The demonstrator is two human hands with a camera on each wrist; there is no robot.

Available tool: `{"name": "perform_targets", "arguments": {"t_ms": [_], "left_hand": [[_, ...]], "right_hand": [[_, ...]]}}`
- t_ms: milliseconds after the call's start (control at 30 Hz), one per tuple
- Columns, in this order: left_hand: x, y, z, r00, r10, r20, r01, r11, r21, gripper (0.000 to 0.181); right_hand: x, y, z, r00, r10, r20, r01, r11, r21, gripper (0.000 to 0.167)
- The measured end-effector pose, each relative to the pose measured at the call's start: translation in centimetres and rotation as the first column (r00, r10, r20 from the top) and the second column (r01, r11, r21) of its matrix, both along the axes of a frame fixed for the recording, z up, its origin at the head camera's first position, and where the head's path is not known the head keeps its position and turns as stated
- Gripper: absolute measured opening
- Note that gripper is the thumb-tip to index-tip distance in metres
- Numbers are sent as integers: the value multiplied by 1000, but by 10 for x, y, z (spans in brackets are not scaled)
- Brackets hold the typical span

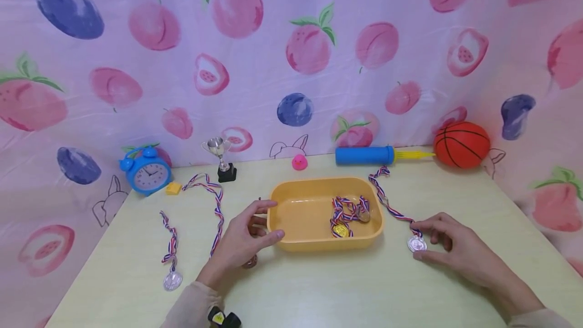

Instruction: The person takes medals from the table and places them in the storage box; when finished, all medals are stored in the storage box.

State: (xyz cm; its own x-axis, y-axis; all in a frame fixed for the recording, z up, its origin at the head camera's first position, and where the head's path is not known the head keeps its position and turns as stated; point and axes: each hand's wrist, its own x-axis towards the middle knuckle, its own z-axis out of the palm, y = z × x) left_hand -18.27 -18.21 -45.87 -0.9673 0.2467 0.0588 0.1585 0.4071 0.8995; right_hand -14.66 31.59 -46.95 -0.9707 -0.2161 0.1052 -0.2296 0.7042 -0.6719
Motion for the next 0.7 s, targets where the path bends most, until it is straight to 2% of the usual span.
{"name": "perform_targets", "arguments": {"t_ms": [433,700], "left_hand": [[1,1,1,1000,20,15,-20,1000,-6,72],[1,0,0,1000,17,17,-17,1000,-3,71]], "right_hand": [[-1,4,-1,1000,11,-19,-11,1000,25,43],[-1,1,1,994,-42,97,38,999,38,42]]}}
